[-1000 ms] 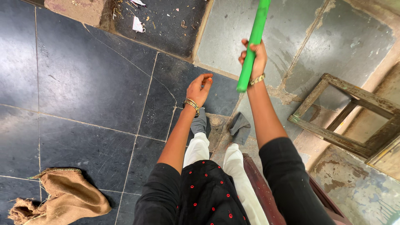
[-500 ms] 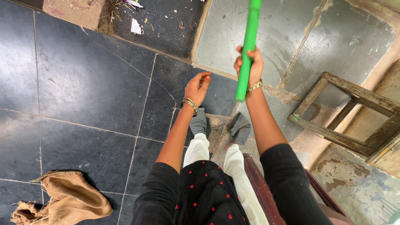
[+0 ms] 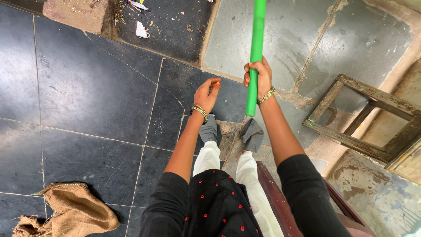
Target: The person sweeps debris from the floor and off of steps into a hole in the ground using a handheld broom.
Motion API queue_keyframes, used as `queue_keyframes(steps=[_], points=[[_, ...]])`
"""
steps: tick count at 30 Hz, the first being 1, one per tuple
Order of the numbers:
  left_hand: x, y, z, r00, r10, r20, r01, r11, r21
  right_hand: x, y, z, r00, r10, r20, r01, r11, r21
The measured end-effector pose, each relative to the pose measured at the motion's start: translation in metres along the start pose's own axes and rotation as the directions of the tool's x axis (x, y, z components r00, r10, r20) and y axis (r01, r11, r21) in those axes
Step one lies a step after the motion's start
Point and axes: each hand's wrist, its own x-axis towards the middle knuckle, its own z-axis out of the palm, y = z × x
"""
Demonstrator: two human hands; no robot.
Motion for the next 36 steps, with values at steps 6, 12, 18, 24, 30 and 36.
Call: queue_keyframes(steps=[6,12,18,24,30,36], points=[[0.005,-0.002,-0.004,0.999,0.027,-0.019,-0.027,0.999,0.031,0.060,-0.002,-0.007,1.000,-0.012,-0.027,0.023,0.906,0.423],[0.010,0.008,-0.004,1.000,0.008,-0.002,-0.008,1.000,-0.021,0.061,-0.004,-0.024,0.977,0.142,0.157,-0.176,0.958,0.228],[0.013,0.012,-0.002,0.999,0.034,-0.013,-0.034,0.999,-0.030,0.036,0.010,-0.012,0.997,-0.076,-0.020,0.079,0.986,0.146],[0.012,0.007,-0.004,1.000,0.018,-0.011,-0.019,1.000,-0.024,0.072,0.000,-0.030,0.997,0.078,-0.017,-0.066,0.928,0.367],[0.011,0.001,-0.003,0.999,0.033,0.000,-0.033,0.998,-0.050,0.042,0.006,-0.044,0.999,0.028,0.041,-0.033,0.992,0.120],[0.014,-0.002,0.000,1.000,0.021,-0.015,-0.022,0.998,-0.056,0.056,0.008,-0.038,0.999,0.048,0.019,-0.052,0.911,0.410]])
